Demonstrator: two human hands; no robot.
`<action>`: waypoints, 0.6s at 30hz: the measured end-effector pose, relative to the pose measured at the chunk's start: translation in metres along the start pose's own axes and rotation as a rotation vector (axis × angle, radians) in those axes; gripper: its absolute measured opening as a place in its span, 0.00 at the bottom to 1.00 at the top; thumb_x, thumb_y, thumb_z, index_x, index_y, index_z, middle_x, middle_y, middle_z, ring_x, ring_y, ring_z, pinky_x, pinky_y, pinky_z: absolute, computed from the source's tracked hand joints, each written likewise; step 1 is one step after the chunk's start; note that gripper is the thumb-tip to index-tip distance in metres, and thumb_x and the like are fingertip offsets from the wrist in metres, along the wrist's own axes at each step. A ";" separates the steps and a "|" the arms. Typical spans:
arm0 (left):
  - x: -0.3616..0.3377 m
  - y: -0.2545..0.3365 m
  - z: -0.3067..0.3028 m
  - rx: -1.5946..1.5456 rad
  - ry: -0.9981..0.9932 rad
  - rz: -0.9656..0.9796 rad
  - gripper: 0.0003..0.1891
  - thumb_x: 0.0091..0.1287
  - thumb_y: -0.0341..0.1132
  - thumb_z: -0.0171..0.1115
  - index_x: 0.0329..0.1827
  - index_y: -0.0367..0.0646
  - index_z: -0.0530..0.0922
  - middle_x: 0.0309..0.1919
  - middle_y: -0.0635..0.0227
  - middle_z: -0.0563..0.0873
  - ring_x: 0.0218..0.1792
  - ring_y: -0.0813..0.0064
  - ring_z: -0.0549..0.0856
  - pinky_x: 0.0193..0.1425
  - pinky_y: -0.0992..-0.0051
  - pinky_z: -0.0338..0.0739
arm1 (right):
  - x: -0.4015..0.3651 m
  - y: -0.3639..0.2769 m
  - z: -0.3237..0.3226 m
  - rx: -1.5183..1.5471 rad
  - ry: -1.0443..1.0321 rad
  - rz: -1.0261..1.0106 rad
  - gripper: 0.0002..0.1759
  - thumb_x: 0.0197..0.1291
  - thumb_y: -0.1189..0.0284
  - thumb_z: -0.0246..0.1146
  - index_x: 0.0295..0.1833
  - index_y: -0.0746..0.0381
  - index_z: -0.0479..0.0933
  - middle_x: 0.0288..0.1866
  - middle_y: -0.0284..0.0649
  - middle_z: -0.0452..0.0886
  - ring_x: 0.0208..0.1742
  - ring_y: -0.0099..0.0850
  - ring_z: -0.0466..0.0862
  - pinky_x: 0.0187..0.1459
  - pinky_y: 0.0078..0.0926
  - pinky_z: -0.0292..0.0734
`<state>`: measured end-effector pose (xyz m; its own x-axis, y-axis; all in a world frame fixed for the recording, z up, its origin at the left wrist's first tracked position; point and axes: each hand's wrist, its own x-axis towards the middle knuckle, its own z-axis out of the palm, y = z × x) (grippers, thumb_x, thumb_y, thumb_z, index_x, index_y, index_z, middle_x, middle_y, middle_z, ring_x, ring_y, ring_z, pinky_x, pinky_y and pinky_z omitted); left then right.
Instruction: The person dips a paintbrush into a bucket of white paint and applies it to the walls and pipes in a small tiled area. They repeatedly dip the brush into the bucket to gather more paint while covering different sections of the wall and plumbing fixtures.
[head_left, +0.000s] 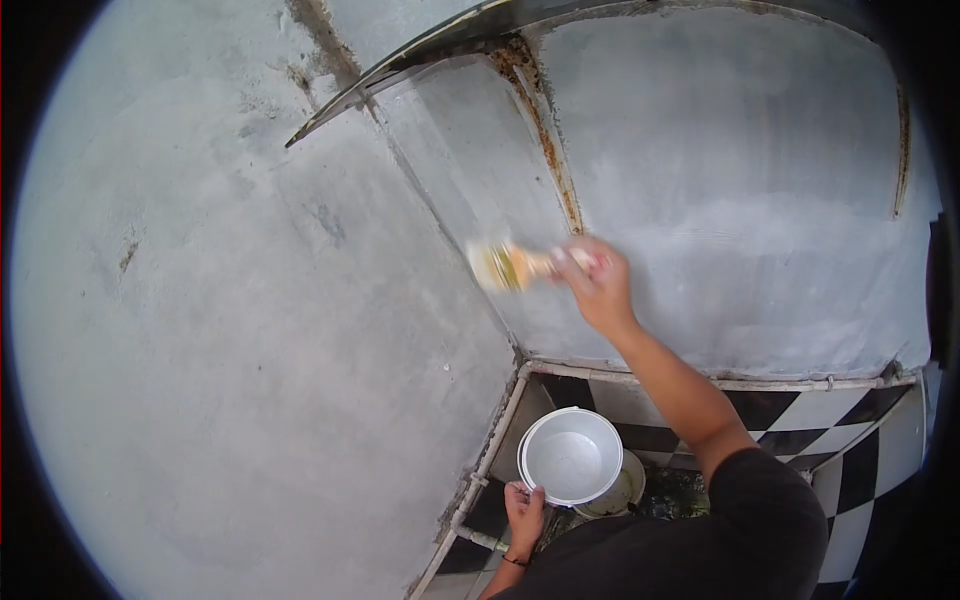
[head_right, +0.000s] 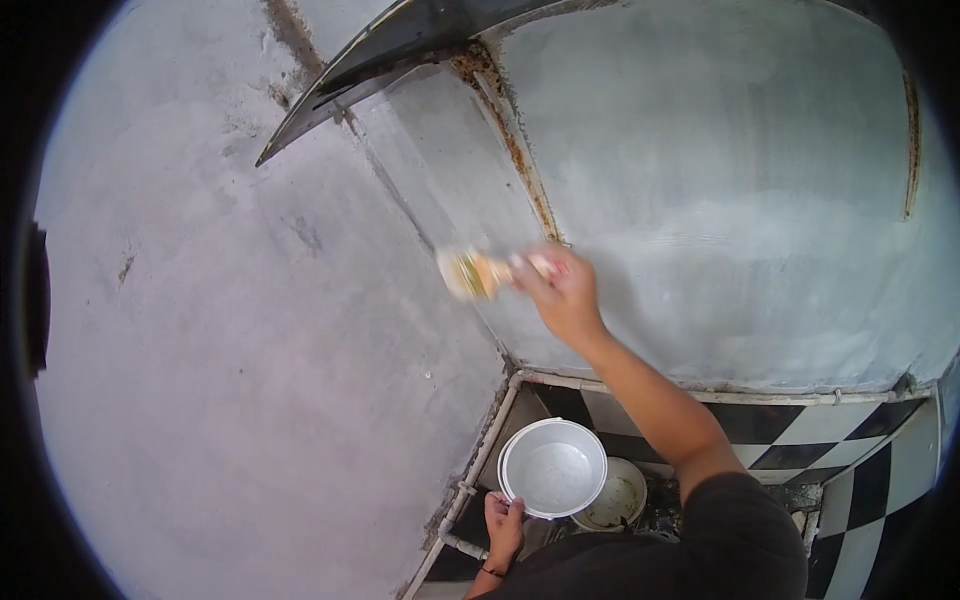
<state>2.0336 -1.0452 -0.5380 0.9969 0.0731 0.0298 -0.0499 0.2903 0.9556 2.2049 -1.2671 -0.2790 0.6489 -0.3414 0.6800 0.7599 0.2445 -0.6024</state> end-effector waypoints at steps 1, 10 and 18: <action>-0.002 -0.001 -0.001 0.000 0.010 0.003 0.10 0.69 0.25 0.58 0.42 0.42 0.63 0.31 0.69 0.76 0.26 0.84 0.75 0.29 0.81 0.73 | 0.026 0.002 0.017 -0.001 -0.029 -0.094 0.07 0.64 0.74 0.65 0.40 0.68 0.80 0.33 0.34 0.81 0.34 0.20 0.81 0.37 0.20 0.79; -0.004 -0.003 -0.013 0.105 0.048 0.043 0.10 0.68 0.26 0.58 0.44 0.43 0.65 0.33 0.70 0.76 0.28 0.85 0.75 0.31 0.82 0.71 | 0.163 0.018 0.125 -0.015 -0.051 -0.473 0.08 0.59 0.74 0.67 0.41 0.66 0.82 0.30 0.39 0.84 0.32 0.23 0.80 0.35 0.21 0.74; -0.004 -0.002 -0.017 0.111 0.063 0.034 0.11 0.69 0.26 0.59 0.43 0.42 0.63 0.31 0.70 0.75 0.27 0.84 0.76 0.30 0.81 0.75 | 0.107 0.048 0.078 -0.189 -0.153 -0.188 0.05 0.59 0.75 0.65 0.38 0.66 0.81 0.29 0.39 0.85 0.29 0.22 0.81 0.34 0.21 0.74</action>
<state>2.0284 -1.0302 -0.5451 0.9888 0.1415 0.0478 -0.0731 0.1795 0.9810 2.3140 -1.2214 -0.2024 0.5068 -0.2208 0.8333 0.8557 0.0121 -0.5173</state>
